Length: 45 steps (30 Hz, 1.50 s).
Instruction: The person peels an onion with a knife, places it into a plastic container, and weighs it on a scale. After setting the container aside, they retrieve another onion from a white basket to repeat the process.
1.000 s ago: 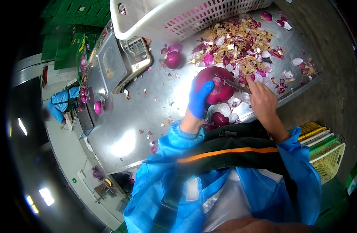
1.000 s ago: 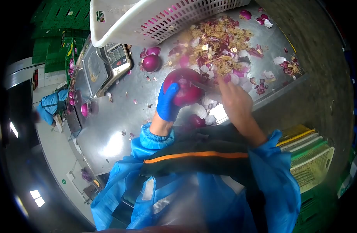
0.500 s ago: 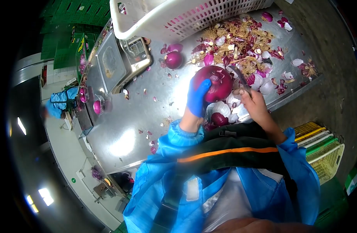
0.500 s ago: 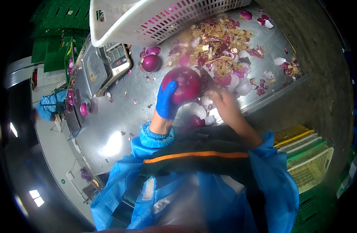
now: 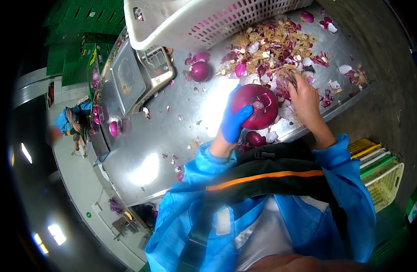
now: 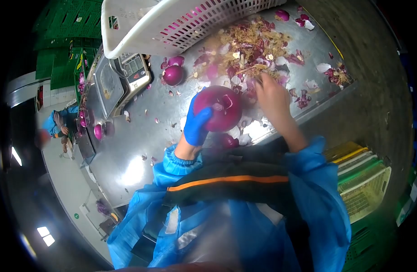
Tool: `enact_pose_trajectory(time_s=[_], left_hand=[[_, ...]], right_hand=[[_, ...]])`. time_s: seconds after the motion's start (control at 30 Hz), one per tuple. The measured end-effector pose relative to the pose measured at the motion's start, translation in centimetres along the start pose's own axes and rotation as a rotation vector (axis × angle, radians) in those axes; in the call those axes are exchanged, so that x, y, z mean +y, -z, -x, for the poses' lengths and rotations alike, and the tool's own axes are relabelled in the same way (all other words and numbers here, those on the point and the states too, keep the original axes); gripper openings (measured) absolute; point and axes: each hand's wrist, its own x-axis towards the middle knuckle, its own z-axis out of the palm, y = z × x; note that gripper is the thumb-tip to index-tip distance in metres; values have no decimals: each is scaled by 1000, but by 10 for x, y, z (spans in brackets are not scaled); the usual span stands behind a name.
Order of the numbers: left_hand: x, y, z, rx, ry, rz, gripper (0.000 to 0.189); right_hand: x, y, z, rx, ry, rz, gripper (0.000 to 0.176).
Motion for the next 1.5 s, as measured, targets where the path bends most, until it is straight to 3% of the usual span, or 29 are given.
enact_pose_trajectory(time_s=[0.23, 0.33, 0.53, 0.63, 0.73, 0.83, 0.93, 1.03, 1.17, 1.23, 1.37, 1.43, 1.5], left_hand=[[1, 22, -20, -46, -16, 109, 73], [10, 22, -18, -60, -21, 67, 73], [22, 21, -12, -117, 21, -32, 72], [25, 22, -10, -143, 62, -98, 75], [24, 25, -9, -165, 98, -128, 74], [29, 21, -9, -188, 140, -127, 72], [28, 19, -11, -177, 139, -144, 70], [27, 18, -15, -116, 127, -118, 69], [16, 26, -12, -131, 85, -94, 66], [14, 25, -13, -153, 66, -104, 67], [14, 20, -16, -102, 80, -196, 77], [21, 17, -16, -81, 64, -243, 83], [9, 25, -14, -91, -21, -77, 88]], right_hand=[[-12, 41, 26, -34, 452, 202, 40], [-7, 36, 28, 62, 557, 201, 36], [-9, 39, 22, 122, 625, 250, 33], [-8, 39, 24, 73, 595, 201, 48], [-6, 37, 21, 94, 610, 230, 48], [-2, 33, 21, 60, 561, 251, 50], [-1, 16, 24, 112, 535, 210, 37], [-7, -13, 38, 0, 282, -156, 31], [9, -31, 18, -456, -727, -674, 34], [8, -23, 11, -387, -561, -831, 41], [-18, 1, 12, -468, -181, -758, 55], [-24, 5, 11, -541, -96, -734, 59], [-18, -2, 8, -453, -158, -793, 58]])
